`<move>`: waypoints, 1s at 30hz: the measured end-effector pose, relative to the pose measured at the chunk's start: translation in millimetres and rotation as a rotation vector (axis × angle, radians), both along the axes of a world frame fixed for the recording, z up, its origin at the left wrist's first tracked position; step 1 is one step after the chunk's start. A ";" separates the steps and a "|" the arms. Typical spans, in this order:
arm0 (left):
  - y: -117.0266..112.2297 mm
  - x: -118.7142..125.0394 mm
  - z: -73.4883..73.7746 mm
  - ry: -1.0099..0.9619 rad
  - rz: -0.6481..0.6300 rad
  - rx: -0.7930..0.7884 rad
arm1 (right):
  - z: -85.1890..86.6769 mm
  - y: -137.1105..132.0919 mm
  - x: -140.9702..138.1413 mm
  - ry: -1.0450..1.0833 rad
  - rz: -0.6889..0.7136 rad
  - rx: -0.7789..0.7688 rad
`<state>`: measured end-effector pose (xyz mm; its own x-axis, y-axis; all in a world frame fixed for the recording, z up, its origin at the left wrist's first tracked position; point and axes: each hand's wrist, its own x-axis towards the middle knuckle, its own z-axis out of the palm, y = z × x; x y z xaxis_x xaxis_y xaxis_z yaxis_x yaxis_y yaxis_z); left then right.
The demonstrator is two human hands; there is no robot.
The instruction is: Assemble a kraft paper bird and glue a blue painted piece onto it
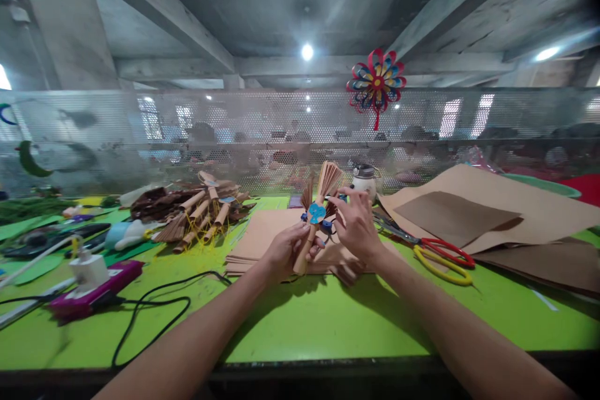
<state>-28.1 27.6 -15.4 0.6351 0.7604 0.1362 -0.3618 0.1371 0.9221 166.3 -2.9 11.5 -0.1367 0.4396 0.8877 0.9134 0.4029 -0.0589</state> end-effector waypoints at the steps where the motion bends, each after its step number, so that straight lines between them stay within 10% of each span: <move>1: 0.6 -0.6 -0.5 0.001 0.000 0.002 | 0.2 -1.1 -0.7 -0.018 -0.017 -0.008; 17: 5.5 -1.7 -2.7 0.048 0.062 -0.084 | 6.2 -7.1 0.0 -0.193 -0.098 -0.116; 30: -0.5 -2.8 2.8 0.103 0.057 -0.120 | 8.5 5.6 15.2 -0.099 0.129 -0.196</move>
